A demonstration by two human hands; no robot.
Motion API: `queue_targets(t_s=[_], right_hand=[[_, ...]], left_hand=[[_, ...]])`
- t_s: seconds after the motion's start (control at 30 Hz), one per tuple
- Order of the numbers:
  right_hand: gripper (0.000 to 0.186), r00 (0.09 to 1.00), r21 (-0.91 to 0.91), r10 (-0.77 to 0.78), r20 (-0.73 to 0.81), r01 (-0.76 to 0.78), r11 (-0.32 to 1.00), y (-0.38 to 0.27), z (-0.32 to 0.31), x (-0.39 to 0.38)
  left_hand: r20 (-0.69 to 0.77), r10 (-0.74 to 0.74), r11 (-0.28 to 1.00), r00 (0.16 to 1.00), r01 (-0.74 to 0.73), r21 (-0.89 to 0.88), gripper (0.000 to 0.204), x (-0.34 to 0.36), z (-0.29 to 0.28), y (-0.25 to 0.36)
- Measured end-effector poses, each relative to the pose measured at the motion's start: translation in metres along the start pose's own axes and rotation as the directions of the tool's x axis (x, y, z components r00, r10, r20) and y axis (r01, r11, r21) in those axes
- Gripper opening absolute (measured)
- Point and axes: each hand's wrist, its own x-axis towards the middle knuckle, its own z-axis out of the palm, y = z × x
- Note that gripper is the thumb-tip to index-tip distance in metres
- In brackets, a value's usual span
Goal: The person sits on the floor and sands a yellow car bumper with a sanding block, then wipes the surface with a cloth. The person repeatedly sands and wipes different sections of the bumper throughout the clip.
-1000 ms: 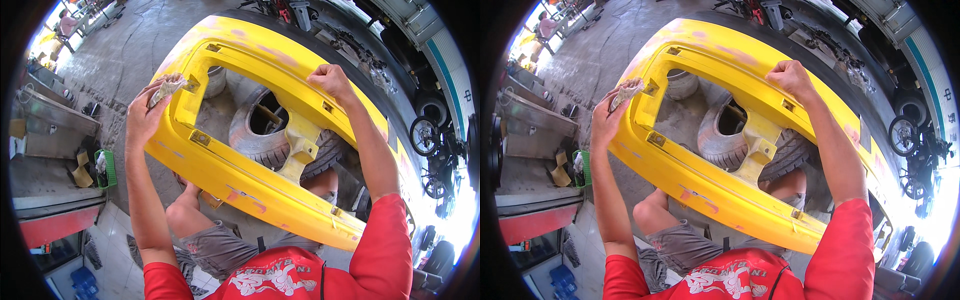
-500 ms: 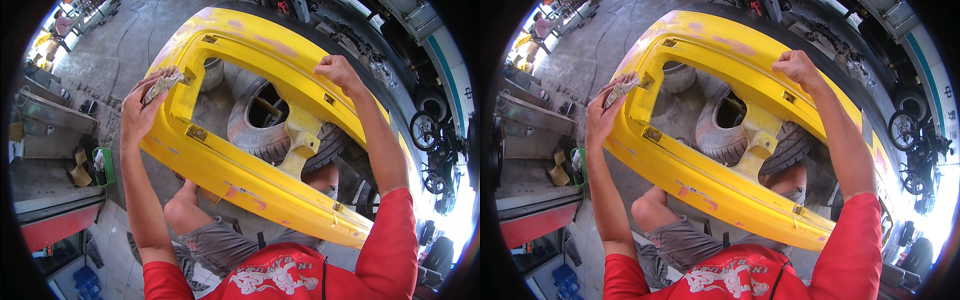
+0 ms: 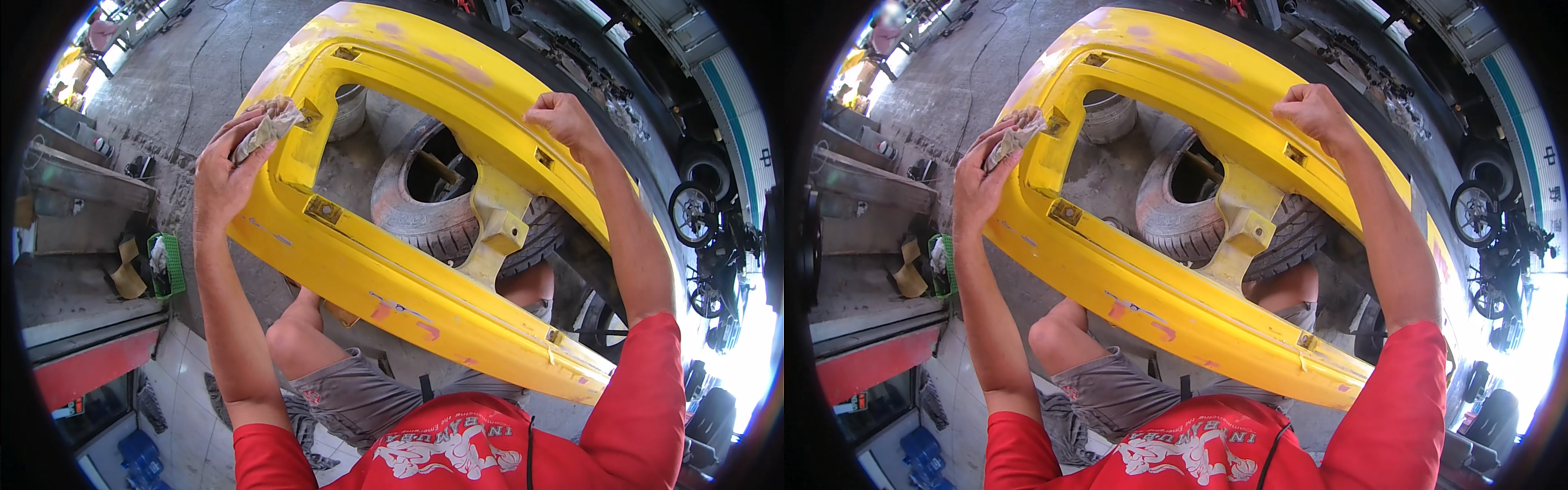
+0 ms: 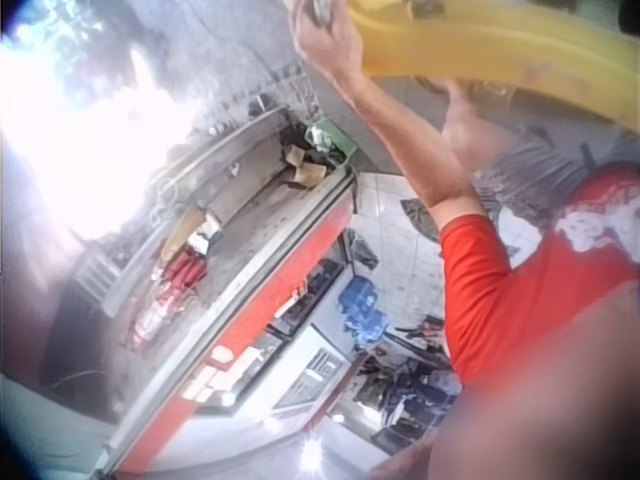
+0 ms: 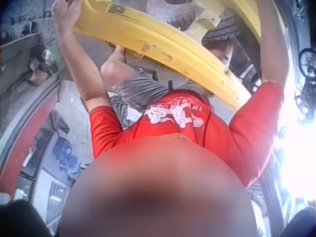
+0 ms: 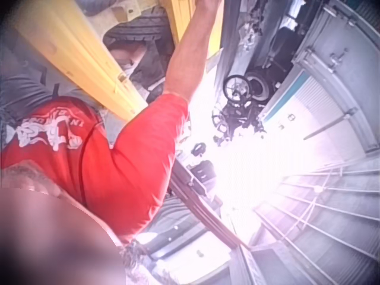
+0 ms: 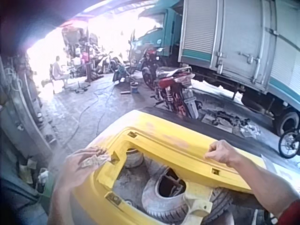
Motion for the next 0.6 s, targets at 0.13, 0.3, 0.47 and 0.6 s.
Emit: queue_targets(t_s=[0.13, 0.3, 0.47, 0.6], right_hand=[[0.019, 1.000, -0.028, 0.029, -0.006, -0.029, 0.999, 0.006, -0.006, -0.005], [0.018, 1.000, 0.019, 0.022, 0.015, -0.022, 1.000, 0.012, -0.011, -0.009], [0.018, 1.000, 0.007, 0.028, 0.002, -0.028, 1.000, 0.018, -0.014, -0.013], [0.020, 1.000, 0.014, -0.015, -0.016, 0.015, 1.000, 0.020, -0.016, -0.021]], left_hand=[[-0.012, 0.026, 1.000, 1.000, -0.026, -0.007, 0.042, 0.000, 0.001, -0.002], [-0.011, 0.041, 0.999, 0.999, -0.042, -0.023, 0.042, 0.001, 0.002, -0.005], [0.000, 0.029, 1.000, 1.000, -0.029, 0.007, 0.041, 0.000, 0.001, -0.005], [0.001, 0.051, 0.999, 0.999, -0.051, -0.019, 0.040, 0.000, 0.001, -0.009]])
